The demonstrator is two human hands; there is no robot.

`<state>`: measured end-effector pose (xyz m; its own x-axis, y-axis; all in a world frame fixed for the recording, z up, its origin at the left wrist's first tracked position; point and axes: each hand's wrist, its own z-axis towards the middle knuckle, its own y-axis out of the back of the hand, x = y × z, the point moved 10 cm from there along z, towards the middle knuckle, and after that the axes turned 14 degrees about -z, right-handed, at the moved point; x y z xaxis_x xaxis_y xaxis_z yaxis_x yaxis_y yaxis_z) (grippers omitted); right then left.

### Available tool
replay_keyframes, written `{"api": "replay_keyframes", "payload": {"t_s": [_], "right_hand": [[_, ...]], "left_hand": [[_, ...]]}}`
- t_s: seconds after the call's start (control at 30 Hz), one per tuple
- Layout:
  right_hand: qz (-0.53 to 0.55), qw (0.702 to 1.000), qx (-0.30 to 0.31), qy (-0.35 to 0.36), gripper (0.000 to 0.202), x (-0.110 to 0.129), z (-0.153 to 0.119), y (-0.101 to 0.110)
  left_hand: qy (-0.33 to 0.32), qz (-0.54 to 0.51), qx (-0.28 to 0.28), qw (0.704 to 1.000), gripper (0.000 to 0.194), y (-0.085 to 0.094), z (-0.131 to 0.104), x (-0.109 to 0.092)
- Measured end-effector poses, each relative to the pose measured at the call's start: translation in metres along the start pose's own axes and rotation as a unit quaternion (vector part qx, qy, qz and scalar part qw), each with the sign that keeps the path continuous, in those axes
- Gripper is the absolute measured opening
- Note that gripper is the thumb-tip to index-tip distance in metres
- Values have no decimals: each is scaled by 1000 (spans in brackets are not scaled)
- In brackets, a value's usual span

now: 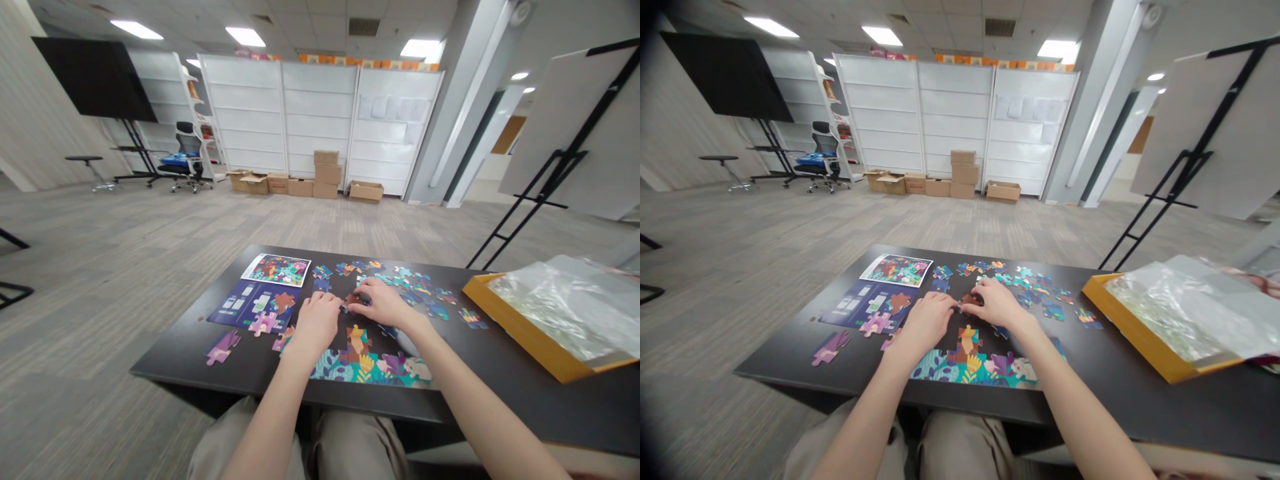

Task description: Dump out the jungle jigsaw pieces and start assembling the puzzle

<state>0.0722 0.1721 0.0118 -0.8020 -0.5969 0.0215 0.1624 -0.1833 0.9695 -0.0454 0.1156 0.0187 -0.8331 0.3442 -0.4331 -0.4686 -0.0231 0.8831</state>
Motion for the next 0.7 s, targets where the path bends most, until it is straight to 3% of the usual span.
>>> {"api": "replay_keyframes", "payload": {"t_s": [0.33,0.53,0.7], "right_hand": [[116,993,31,-16,27,5,5,-17],[104,994,45,2,49,8,3,-16],[110,991,75,15,49,11,5,-17]], "left_hand": [[44,-15,-44,998,35,13,1,11],[64,-12,-53,996,36,28,-5,28],[62,-13,-61,996,32,32,-9,35]]}}
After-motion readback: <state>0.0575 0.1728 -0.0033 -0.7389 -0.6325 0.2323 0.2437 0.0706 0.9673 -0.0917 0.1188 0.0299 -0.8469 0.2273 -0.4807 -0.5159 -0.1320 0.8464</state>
